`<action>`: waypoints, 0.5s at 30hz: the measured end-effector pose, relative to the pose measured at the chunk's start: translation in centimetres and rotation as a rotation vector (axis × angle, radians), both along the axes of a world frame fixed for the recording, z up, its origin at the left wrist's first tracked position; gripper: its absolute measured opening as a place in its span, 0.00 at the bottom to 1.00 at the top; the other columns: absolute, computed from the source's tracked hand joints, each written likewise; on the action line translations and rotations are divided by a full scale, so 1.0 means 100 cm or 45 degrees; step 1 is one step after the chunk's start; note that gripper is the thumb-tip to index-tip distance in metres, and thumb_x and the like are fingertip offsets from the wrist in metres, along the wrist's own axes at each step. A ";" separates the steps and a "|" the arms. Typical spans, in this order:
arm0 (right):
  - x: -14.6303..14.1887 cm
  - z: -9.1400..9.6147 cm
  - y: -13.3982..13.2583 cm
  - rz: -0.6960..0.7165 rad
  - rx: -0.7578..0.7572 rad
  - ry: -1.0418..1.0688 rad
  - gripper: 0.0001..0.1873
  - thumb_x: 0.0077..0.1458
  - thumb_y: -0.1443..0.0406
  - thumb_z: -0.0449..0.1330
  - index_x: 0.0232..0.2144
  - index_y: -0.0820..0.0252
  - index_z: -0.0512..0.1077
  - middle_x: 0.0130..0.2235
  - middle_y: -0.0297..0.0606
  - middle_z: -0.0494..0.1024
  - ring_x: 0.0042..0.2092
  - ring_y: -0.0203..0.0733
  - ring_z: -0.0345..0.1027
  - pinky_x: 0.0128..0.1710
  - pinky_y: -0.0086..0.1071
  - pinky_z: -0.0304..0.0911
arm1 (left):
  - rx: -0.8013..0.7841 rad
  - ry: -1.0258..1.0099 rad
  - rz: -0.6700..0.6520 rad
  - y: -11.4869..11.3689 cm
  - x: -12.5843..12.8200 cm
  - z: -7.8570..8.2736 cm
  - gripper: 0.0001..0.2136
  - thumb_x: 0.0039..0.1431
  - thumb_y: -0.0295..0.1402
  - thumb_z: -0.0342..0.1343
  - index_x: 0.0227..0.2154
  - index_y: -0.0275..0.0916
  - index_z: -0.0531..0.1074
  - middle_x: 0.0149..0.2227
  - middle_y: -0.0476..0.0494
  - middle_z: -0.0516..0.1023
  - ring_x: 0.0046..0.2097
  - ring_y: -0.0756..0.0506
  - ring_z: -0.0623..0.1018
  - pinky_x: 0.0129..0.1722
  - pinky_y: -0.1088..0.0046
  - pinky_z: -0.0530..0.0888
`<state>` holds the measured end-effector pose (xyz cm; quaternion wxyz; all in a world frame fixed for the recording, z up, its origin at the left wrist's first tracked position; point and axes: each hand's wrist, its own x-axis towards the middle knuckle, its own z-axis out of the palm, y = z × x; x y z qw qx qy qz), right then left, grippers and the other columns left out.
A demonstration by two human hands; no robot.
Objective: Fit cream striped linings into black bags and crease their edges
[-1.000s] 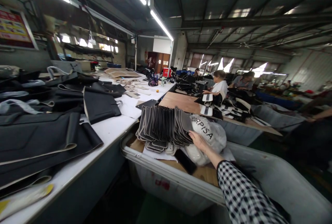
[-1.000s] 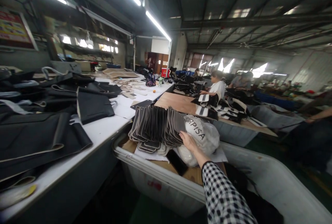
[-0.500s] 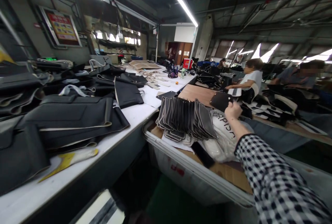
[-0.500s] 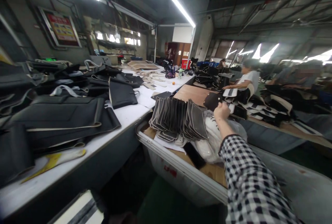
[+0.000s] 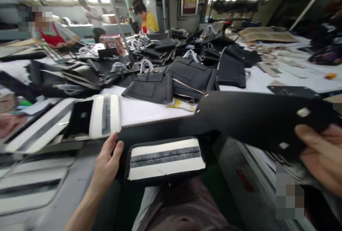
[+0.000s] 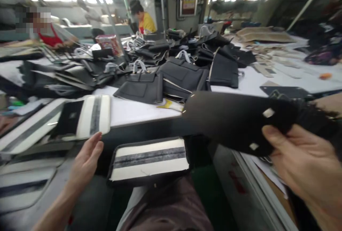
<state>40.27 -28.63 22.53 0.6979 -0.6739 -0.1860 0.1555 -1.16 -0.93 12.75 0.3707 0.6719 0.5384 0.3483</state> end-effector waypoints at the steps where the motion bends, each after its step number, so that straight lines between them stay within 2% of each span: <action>1: -0.023 -0.014 0.015 0.081 0.010 0.155 0.24 0.47 0.60 0.72 0.48 0.41 0.76 0.53 0.31 0.76 0.52 0.45 0.71 0.47 0.37 0.68 | -0.104 -0.096 -0.058 -0.004 -0.001 0.000 0.33 0.60 0.55 0.50 0.62 0.40 0.60 0.64 0.37 0.63 0.62 0.35 0.66 0.63 0.58 0.61; 4: -0.082 -0.053 0.046 0.541 -0.100 0.677 0.23 0.49 0.58 0.70 0.49 0.45 0.76 0.50 0.38 0.79 0.49 0.50 0.73 0.48 0.43 0.71 | -0.611 -0.366 -0.190 -0.022 -0.006 0.001 0.35 0.60 0.57 0.48 0.64 0.40 0.57 0.61 0.34 0.67 0.56 0.35 0.73 0.55 0.58 0.71; 7: -0.116 -0.083 0.060 0.798 -0.136 0.952 0.19 0.55 0.58 0.66 0.49 0.51 0.76 0.50 0.42 0.79 0.50 0.52 0.72 0.49 0.44 0.69 | -0.996 -0.521 -0.233 -0.043 -0.018 -0.002 0.27 0.60 0.50 0.55 0.58 0.41 0.66 0.52 0.37 0.76 0.49 0.39 0.77 0.48 0.64 0.74; 10: -0.124 -0.105 0.065 0.815 -0.169 1.001 0.17 0.59 0.58 0.63 0.49 0.55 0.76 0.49 0.43 0.79 0.50 0.50 0.72 0.50 0.43 0.68 | -1.091 -0.584 -0.141 -0.052 -0.027 -0.007 0.16 0.58 0.44 0.61 0.43 0.39 0.74 0.40 0.45 0.79 0.40 0.45 0.78 0.41 0.72 0.74; 12: -0.122 -0.116 0.070 0.762 -0.207 0.936 0.17 0.58 0.57 0.64 0.47 0.57 0.77 0.47 0.43 0.79 0.48 0.49 0.73 0.49 0.41 0.68 | -1.086 -0.548 -0.099 -0.051 -0.028 -0.011 0.14 0.57 0.44 0.62 0.35 0.38 0.73 0.33 0.49 0.77 0.33 0.48 0.75 0.35 0.76 0.73; 15: -0.113 -0.127 0.081 0.675 -0.250 0.825 0.19 0.54 0.56 0.67 0.46 0.58 0.76 0.44 0.43 0.81 0.44 0.47 0.75 0.45 0.37 0.69 | -1.066 -0.487 -0.100 -0.042 -0.024 -0.015 0.14 0.56 0.45 0.62 0.31 0.39 0.71 0.29 0.52 0.74 0.31 0.50 0.72 0.30 0.79 0.71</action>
